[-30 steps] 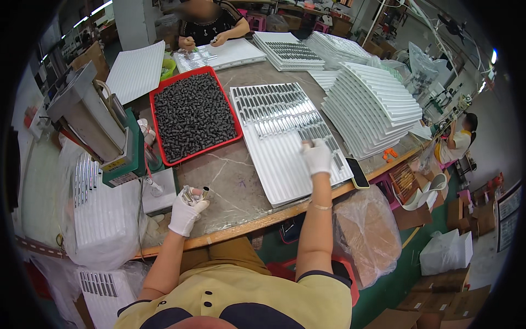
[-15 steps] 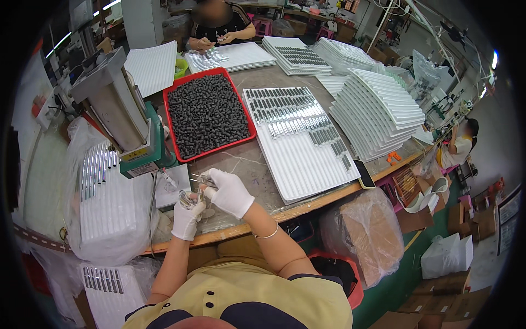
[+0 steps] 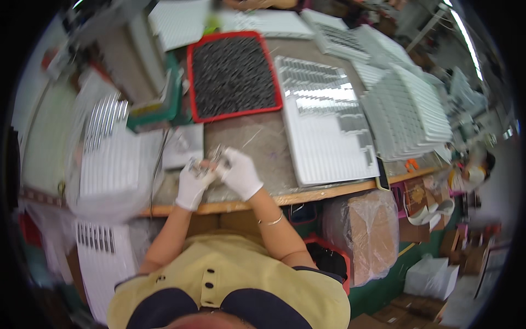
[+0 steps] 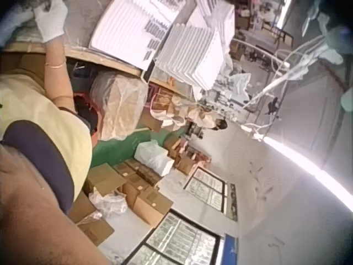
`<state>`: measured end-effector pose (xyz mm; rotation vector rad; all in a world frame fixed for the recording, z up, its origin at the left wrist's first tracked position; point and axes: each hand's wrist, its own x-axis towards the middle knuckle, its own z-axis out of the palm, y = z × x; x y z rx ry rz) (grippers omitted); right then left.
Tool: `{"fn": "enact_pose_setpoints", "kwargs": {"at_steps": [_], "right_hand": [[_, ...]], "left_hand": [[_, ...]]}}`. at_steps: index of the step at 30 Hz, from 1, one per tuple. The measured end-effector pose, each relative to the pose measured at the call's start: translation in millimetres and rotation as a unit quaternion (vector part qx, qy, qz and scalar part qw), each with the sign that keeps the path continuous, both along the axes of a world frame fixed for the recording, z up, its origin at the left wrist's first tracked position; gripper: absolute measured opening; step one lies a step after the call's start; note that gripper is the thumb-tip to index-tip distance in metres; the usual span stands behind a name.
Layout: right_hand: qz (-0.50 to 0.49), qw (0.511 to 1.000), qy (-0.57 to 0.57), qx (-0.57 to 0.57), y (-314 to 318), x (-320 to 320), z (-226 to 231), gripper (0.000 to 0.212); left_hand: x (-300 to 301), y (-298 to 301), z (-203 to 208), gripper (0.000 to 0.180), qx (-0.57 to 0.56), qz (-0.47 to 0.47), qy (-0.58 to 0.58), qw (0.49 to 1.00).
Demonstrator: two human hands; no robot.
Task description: Manually fitting together small cylindrical metallic elements and small black components using a table press on a production line.
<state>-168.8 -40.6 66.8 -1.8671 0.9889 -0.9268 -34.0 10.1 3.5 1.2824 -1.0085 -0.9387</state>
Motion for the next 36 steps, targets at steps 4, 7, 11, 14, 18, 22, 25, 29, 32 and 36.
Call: {"fn": "enact_pose_setpoints", "kwargs": {"at_steps": [4,7,11,14,18,22,25,29,32,36], "right_hand": [[0.030,0.975,-0.157,0.157,-8,8,-20,0.028],[0.040,0.951,-0.230,0.201,-10,9,-12,0.028],[0.015,0.975,-0.150,0.162,-20,2,4,0.027],[-0.023,1.000,-0.011,-0.012,-16,10,-1,0.021],[-0.105,0.994,0.026,0.028,-1,14,-4,0.031],[-0.125,0.991,0.040,-0.012,3,12,2,0.030],[-0.012,1.000,0.019,0.015,-2,3,7,0.021],[0.165,0.975,-0.090,0.117,-7,-13,6,0.019],[0.255,0.935,-0.147,0.198,-4,-19,7,0.017],[0.170,0.956,-0.134,0.198,6,-12,2,0.018]], "left_hand": [[2,-7,14,0.021,0.049,-0.004,0.095,0.994],[11,-8,22,0.023,0.111,-0.013,0.149,0.982],[12,-8,19,0.024,0.106,-0.058,0.020,0.993],[13,0,5,0.023,0.032,0.005,0.005,0.999],[0,12,8,0.022,-0.003,0.053,-0.012,0.998],[-4,11,8,0.020,-0.065,0.076,-0.075,0.992],[10,15,14,0.021,0.045,-0.029,0.075,0.996],[29,25,10,0.021,0.069,-0.150,0.258,0.952],[31,28,11,0.021,0.091,-0.188,0.204,0.956],[28,26,12,0.022,0.085,-0.193,0.238,0.948]]}}
